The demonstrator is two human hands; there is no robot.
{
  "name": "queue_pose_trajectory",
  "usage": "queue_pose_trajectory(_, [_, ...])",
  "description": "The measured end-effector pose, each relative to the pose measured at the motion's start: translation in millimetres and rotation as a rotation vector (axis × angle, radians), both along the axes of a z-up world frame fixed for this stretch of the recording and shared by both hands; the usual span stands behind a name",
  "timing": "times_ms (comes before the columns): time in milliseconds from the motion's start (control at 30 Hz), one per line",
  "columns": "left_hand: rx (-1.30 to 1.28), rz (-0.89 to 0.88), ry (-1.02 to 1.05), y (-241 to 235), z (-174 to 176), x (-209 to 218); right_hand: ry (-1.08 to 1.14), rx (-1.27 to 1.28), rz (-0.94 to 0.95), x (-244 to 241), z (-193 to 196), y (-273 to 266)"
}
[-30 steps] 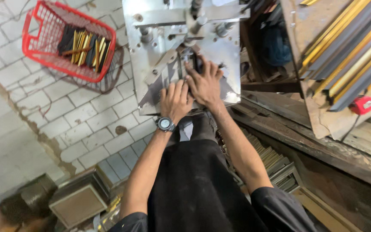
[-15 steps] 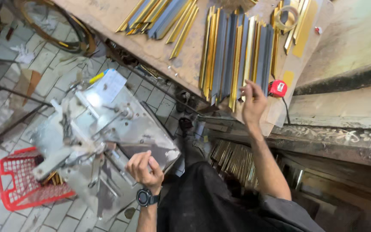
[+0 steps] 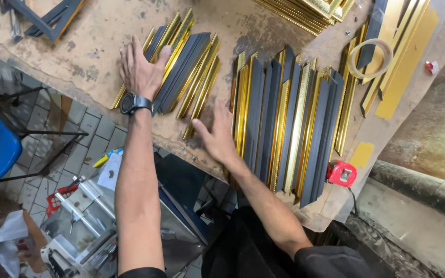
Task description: The person assembles gold picture frames by cutting mitered corners on a frame joiner and joining the pieces into rectangular frames. They repeatedly cut frame pieces, assemble them into frames, and stack the finished frames on the workbench.
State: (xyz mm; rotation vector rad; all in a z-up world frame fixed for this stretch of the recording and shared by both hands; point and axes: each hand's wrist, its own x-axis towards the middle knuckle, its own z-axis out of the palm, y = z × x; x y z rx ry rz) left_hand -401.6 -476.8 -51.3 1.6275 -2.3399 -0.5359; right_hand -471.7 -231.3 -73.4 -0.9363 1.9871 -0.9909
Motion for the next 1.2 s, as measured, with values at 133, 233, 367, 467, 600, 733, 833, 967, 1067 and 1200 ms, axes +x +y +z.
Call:
queue_pose_trajectory(133, [0.05, -0.076, -0.133, 8, -20, -4, 0.108, 0.024, 0.071, 16, -1, -49])
queue_pose_trajectory(233, [0.055, -0.143, -0.128, 9, -16, 2, 0.113, 0.019, 0.077, 31, -2, -89])
queue_pose_trajectory(367, [0.095, -0.198, -0.084, -3, -12, 15, 0.077, -0.016, 0.161, 39, -11, -119])
queue_pose_trajectory(467, [-0.003, -0.201, -0.14, -8, -4, 14, 0.082, -0.235, 0.132, 18, 8, -90])
queue_pose_trajectory(600, [-0.255, -0.052, 0.197, 38, 26, 0, 0.097, -0.37, -0.046, -54, 68, 37])
queue_pose_trajectory(733, [-0.069, -0.013, 0.322, 166, 39, -19, 0.572, -0.045, -0.4, -124, 100, 155])
queue_pose_trajectory(833, [-0.008, -0.249, -0.059, 241, 23, -44, 0.8, 0.316, -0.352, -141, 83, 184])
queue_pose_trajectory(967, [0.074, -0.237, -0.046, 272, 4, -54, 0.765, 0.363, -0.34, -133, 53, 187])
queue_pose_trajectory(1067, [0.106, -0.239, -0.004, 273, -3, -47, 0.708, 0.316, -0.333, -117, 48, 176])
queue_pose_trajectory(1200, [0.065, -0.232, 0.019, 281, -16, -45, 0.774, 0.182, -0.29, -116, 59, 165])
